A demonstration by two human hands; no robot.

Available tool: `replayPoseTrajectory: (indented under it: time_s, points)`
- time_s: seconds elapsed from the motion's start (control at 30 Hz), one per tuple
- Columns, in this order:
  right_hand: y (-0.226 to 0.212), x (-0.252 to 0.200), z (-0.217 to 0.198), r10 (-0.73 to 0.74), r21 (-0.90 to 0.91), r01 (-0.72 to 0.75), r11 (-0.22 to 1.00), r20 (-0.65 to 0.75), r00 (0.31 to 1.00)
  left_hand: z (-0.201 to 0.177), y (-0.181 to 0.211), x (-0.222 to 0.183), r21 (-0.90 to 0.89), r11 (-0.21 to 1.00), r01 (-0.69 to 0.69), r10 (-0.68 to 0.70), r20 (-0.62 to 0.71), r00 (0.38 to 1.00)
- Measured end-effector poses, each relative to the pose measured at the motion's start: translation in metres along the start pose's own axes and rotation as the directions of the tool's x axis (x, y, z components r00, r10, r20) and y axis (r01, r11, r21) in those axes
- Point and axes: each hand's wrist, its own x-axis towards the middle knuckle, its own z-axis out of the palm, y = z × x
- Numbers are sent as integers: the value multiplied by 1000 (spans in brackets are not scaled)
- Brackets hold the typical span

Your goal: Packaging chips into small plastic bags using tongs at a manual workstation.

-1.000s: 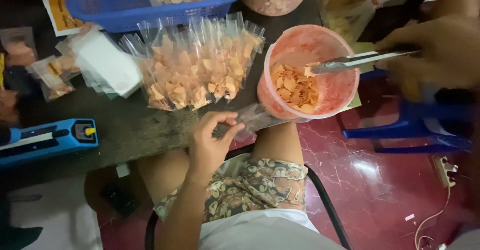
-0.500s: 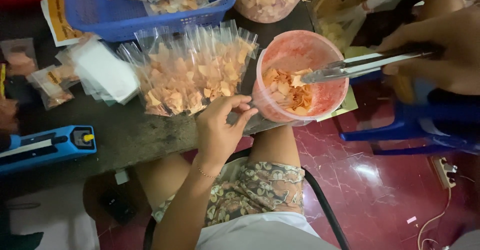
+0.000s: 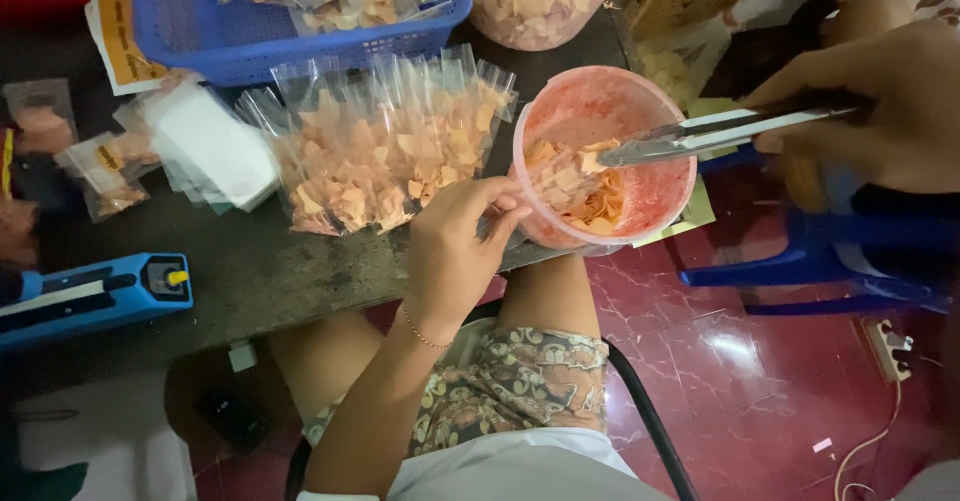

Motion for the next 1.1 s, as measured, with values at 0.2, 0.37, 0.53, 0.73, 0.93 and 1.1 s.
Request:
replayPoseTrajectory:
  time_s: [0.2,0.37,0.53,0.73,0.93,1.1]
  points:
    - [5,2,3,-34,3,34,999,-12,999,1,-1,4,8,999,-36,35,30,999]
    - [8,4,1,-43,-100,42,994,-6,999,5,-3,6,40,998,-46,43,76,996]
    - [0,4,-7,8,-142,-4,990,30,1000,5,-3,7,57,997,-56,49,113,992]
    - [2,9,-3,10,-91,-5,996,53,999,7,-4,8,45,997,-64,60,80,995]
    - [8,13,2,36,-64,-33,997,50,998,9,-3,10,58,998,-37,32,90,995]
    - [11,18,3,91,44,-99,994,151,984,7,-3,11,-26,999,-28,30,50,998]
